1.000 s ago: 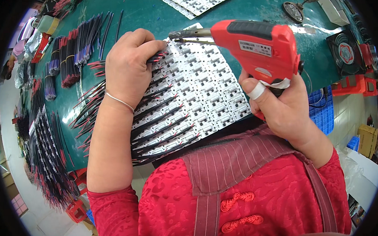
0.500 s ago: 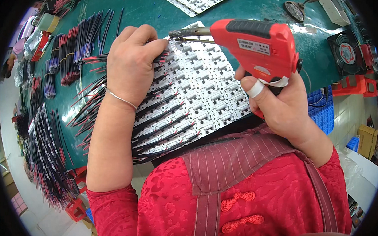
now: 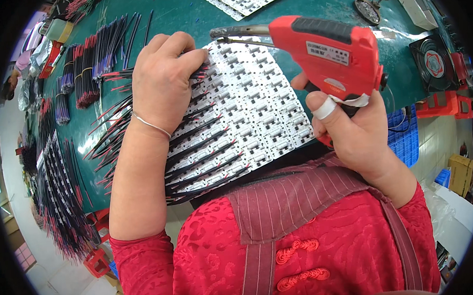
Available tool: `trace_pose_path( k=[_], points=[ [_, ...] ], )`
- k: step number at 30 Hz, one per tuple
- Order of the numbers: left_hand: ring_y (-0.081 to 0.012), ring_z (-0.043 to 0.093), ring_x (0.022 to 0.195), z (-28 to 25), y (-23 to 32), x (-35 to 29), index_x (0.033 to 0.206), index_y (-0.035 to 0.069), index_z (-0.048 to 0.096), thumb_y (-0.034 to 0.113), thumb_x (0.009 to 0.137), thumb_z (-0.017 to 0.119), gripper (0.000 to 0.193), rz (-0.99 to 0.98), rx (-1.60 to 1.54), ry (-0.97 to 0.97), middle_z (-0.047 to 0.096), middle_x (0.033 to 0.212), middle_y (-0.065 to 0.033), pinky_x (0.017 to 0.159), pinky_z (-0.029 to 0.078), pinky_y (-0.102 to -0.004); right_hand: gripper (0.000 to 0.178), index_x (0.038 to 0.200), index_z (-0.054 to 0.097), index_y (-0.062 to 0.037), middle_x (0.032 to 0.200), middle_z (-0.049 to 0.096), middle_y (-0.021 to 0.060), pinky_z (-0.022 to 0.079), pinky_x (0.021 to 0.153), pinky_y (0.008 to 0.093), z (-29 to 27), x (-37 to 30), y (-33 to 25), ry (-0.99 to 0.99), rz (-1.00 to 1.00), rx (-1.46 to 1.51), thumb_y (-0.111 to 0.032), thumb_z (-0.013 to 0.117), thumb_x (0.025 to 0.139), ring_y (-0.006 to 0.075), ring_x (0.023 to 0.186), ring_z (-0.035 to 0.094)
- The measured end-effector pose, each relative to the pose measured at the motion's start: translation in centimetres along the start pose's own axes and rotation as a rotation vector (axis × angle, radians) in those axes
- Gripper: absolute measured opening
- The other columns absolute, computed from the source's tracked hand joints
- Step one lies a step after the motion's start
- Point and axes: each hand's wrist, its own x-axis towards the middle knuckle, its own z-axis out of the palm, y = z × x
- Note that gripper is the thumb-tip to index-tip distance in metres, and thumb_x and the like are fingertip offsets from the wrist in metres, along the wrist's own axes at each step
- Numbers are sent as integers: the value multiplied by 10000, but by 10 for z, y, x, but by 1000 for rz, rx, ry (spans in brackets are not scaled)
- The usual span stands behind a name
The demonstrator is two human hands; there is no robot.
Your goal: The person picks up bundles of wires and touches the tip of a soldering gun to the end of each wire one at a time.
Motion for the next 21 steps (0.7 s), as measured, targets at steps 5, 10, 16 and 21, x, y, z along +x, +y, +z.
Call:
trace_pose_path(
  k=[5, 10, 16, 21],
  points=[
    [-220, 587, 817, 0, 1, 0, 794, 132, 698, 38, 693, 633, 153, -4, -1, 5, 604, 847, 2, 728, 500, -349, 261, 1143, 625, 11, 1023, 699, 70, 525, 797, 281, 0, 1, 3, -11, -58, 19, -64, 704, 906, 117, 901, 649],
    [-221, 588, 819, 0, 0, -1, 797, 127, 698, 23, 687, 635, 164, 1, -9, 5, 603, 847, -3, 732, 500, -350, 266, 1154, 622, 4, 995, 690, 48, 510, 695, 241, -1, -1, 3, 0, -34, 57, -67, 701, 909, 79, 806, 622],
    [-230, 595, 811, -4, 0, -1, 822, 117, 721, -16, 681, 636, 212, 0, -25, 6, 615, 845, -12, 737, 509, -355, 260, 1163, 617, 1, 936, 669, 32, 423, 508, 199, 0, -8, 0, -6, 11, 132, -67, 682, 920, 31, 603, 530],
    [-245, 599, 813, -20, 2, -1, 860, 104, 738, -30, 693, 625, 242, -19, -25, -18, 633, 856, -25, 734, 516, -353, 257, 1166, 611, 5, 960, 676, 40, 434, 514, 206, -3, -12, -3, -14, 12, 142, -78, 670, 930, 37, 599, 531]
  ],
)
